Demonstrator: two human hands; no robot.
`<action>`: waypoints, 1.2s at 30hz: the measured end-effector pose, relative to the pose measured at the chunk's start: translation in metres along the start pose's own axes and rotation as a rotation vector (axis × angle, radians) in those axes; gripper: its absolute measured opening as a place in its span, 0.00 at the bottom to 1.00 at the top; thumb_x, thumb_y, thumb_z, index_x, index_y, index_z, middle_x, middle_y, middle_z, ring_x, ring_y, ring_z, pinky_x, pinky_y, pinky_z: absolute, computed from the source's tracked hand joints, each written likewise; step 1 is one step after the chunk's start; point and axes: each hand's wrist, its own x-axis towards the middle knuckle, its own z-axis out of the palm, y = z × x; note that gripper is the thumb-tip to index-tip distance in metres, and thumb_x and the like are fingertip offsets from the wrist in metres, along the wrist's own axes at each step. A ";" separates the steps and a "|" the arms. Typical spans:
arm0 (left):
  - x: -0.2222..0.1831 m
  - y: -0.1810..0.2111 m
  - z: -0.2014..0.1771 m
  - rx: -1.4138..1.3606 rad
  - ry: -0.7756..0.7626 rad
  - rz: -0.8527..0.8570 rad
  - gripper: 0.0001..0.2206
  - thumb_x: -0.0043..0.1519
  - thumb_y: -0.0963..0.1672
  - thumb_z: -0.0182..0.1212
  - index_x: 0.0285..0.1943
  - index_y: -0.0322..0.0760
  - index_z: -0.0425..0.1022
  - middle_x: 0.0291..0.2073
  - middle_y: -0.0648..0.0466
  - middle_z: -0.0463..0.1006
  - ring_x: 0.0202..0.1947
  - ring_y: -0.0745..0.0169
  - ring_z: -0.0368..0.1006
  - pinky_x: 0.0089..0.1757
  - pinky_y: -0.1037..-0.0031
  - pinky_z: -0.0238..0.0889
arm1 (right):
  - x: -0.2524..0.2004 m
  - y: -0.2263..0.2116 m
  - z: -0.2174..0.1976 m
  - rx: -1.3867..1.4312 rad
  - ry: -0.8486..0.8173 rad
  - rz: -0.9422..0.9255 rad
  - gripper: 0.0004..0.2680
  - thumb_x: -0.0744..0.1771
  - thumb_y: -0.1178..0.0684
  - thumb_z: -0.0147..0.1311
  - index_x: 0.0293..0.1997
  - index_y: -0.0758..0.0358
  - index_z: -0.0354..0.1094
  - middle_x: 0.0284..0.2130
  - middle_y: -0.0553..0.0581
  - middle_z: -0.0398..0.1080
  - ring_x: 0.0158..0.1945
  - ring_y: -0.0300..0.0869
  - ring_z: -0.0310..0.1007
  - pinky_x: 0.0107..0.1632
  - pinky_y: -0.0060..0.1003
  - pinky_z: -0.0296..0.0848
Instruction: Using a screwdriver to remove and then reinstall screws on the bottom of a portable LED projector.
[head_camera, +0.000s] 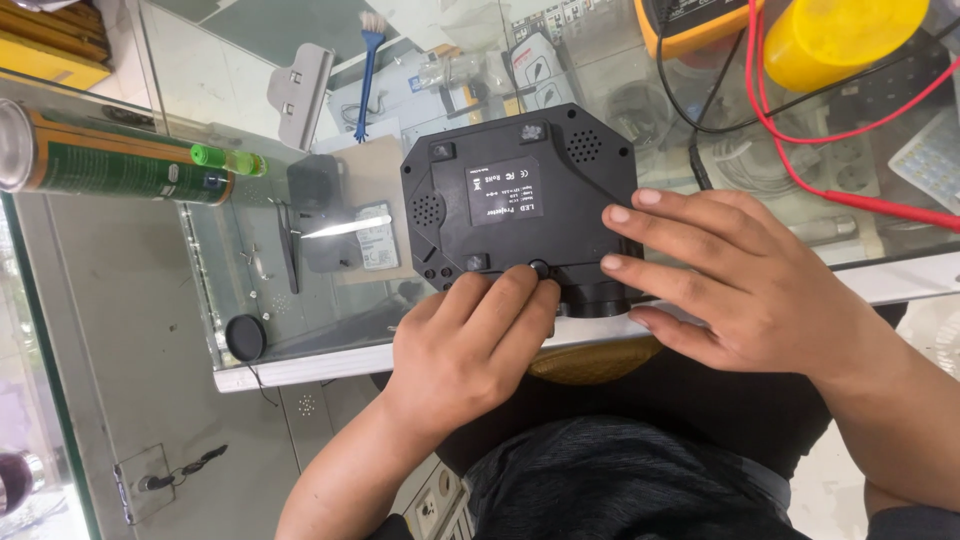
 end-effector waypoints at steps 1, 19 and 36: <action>-0.005 0.000 0.002 -0.001 0.002 0.001 0.05 0.70 0.41 0.58 0.43 0.43 0.79 0.40 0.58 0.77 0.26 0.66 0.62 0.26 0.79 0.51 | -0.001 0.000 0.000 -0.002 -0.001 0.001 0.13 0.69 0.52 0.57 0.60 0.61 0.67 0.64 0.64 0.66 0.68 0.56 0.67 0.58 0.50 0.71; -0.003 0.006 0.012 -0.661 -0.052 -0.522 0.08 0.63 0.36 0.69 0.46 0.41 0.83 0.35 0.58 0.65 0.32 0.66 0.64 0.35 0.77 0.60 | -0.005 0.001 -0.001 0.047 0.061 0.100 0.17 0.69 0.50 0.58 0.63 0.65 0.63 0.66 0.65 0.67 0.70 0.57 0.67 0.62 0.50 0.68; -0.018 0.011 0.024 -0.427 0.112 -0.353 0.10 0.63 0.38 0.73 0.51 0.39 0.81 0.38 0.55 0.76 0.31 0.60 0.67 0.36 0.74 0.64 | -0.002 -0.001 -0.004 0.038 0.035 0.103 0.17 0.69 0.49 0.58 0.64 0.64 0.63 0.65 0.61 0.67 0.68 0.55 0.68 0.61 0.49 0.68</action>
